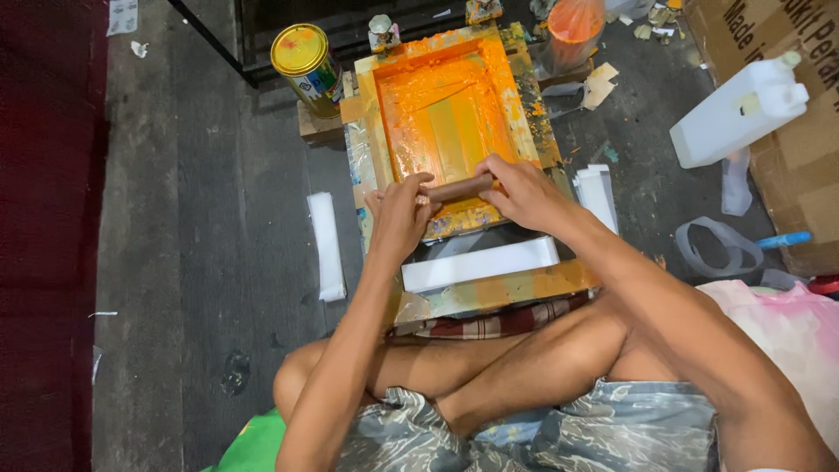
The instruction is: The person screen prints orange ink onto white stickers by hand. The person places a white sticker under a screen, pulls orange ink across the screen with a wooden squeegee, and then lifts the screen to reveal the printed sticker before placing it to the side.
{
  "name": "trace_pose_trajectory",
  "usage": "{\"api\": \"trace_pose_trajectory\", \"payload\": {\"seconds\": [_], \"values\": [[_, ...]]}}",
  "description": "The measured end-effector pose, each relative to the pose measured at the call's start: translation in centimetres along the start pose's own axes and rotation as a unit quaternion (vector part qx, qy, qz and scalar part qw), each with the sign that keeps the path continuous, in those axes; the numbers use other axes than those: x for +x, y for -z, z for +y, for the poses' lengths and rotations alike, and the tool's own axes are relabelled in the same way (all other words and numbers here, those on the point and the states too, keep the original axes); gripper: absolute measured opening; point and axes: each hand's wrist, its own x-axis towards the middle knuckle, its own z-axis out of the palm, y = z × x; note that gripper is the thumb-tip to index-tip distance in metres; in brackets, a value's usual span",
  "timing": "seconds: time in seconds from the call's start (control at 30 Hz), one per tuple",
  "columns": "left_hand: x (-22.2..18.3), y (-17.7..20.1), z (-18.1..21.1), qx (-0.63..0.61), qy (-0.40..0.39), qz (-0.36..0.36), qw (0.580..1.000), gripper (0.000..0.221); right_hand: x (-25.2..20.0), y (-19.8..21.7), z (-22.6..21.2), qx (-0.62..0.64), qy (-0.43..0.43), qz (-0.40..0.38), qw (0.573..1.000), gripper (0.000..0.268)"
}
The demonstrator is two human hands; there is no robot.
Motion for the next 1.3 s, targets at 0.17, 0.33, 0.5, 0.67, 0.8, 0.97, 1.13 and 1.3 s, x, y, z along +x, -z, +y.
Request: {"api": "trace_pose_trajectory", "payload": {"seconds": [0.17, 0.33, 0.5, 0.67, 0.8, 0.97, 1.13, 1.3], "values": [[0.0, 0.0, -0.4, -0.036, 0.024, -0.017, 0.999, 0.055, 1.1, -0.3, 1.4, 0.061, -0.034, -0.018, 0.997, 0.049], [2.4, 1.0, 0.2, -0.057, 0.047, -0.031, 0.997, 0.071, 4.4, -1.6, 5.1, 0.069, -0.053, -0.026, 0.996, 0.068], [6.9, 2.1, 1.0, -0.047, 0.088, 0.026, 0.995, 0.067, 8.4, -1.5, 6.7, 0.034, -0.049, 0.034, 0.998, 0.067], [11.3, -0.5, -1.9, 0.032, 0.075, 0.102, 0.991, 0.026, 11.2, -1.3, 7.1, 0.006, -0.015, 0.115, 0.993, 0.032], [11.3, -0.8, -1.9, 0.048, 0.058, 0.125, 0.989, 0.022, 10.6, -1.8, 7.2, -0.02, -0.005, 0.13, 0.991, 0.019], [7.4, 0.4, -0.2, 0.044, 0.036, 0.09, 0.994, 0.027, 7.0, -1.4, 6.1, -0.029, 0.01, 0.093, 0.995, 0.015], [2.9, 0.3, 0.5, 0.063, 0.011, 0.035, 0.997, 0.033, 2.5, -1.2, 4.5, -0.03, 0.027, 0.051, 0.998, 0.015], [0.0, 0.7, 0.9, 0.024, 0.024, -0.05, 0.998, 0.045, -0.1, -0.1, 1.5, -0.033, 0.026, 0.003, 0.999, 0.019]]}}
